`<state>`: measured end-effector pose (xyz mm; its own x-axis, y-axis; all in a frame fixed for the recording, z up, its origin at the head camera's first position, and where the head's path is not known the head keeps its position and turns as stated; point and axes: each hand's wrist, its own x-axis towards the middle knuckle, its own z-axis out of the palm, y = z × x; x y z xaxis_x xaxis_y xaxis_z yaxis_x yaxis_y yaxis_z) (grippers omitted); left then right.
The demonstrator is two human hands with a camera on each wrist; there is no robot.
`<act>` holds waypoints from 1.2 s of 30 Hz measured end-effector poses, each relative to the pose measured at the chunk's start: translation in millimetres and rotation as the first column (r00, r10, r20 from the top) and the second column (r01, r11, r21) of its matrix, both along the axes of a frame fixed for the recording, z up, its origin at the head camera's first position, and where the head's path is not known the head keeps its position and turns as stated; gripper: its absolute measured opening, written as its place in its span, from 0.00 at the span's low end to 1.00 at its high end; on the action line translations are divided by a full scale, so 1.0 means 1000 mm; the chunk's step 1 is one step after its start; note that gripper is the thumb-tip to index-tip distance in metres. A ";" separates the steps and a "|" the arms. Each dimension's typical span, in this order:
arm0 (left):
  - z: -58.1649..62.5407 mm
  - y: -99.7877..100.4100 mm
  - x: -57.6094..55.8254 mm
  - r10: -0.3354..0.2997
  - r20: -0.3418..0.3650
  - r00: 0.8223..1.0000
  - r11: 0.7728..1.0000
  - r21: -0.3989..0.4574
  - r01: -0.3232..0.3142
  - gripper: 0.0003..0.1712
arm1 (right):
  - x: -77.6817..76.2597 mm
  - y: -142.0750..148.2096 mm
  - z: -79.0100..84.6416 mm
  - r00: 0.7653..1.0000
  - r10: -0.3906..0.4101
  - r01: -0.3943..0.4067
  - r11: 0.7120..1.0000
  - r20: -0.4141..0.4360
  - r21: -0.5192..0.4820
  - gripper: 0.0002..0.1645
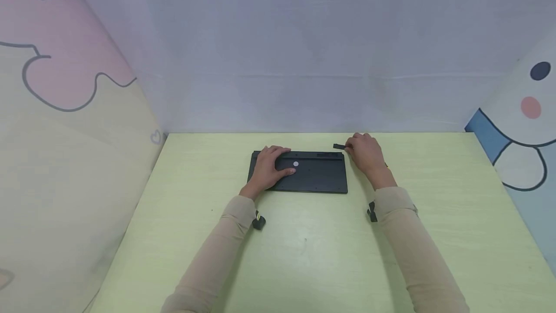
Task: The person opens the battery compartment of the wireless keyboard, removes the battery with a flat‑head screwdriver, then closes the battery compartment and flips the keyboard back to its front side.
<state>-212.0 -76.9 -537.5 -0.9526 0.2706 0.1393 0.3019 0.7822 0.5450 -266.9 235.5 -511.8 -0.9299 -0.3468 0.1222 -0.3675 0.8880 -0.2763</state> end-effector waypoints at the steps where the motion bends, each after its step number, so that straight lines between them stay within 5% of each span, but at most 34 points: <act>1: 0.000 0.000 0.000 -0.001 -0.003 1.000 1.000 0.001 0.001 0.38 | 0.000 0.001 -0.001 1.000 0.002 -0.002 1.000 -0.007 0.000 0.10; 11: -0.001 0.002 0.000 -0.006 -0.001 1.000 1.000 0.007 0.006 0.37 | 0.004 0.008 -0.005 0.994 0.014 -0.016 1.000 -0.109 -0.017 0.09; 25: -0.004 -0.001 -0.001 -0.006 -0.010 1.000 1.000 0.024 0.006 0.38 | 0.010 0.006 0.011 0.976 0.053 -0.069 0.995 -0.211 -0.072 0.07; 36: -0.004 -0.002 -0.002 -0.007 -0.008 1.000 1.000 0.020 0.007 0.38 | 0.012 -0.001 0.023 0.977 0.075 -0.089 0.994 -0.201 -0.061 0.09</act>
<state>-213.8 -79.3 -541.3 -0.9495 0.2742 0.1526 0.3118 0.7690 0.5581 -254.7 234.1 -488.6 -0.8536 -0.4047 0.3279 -0.4916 0.8341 -0.2504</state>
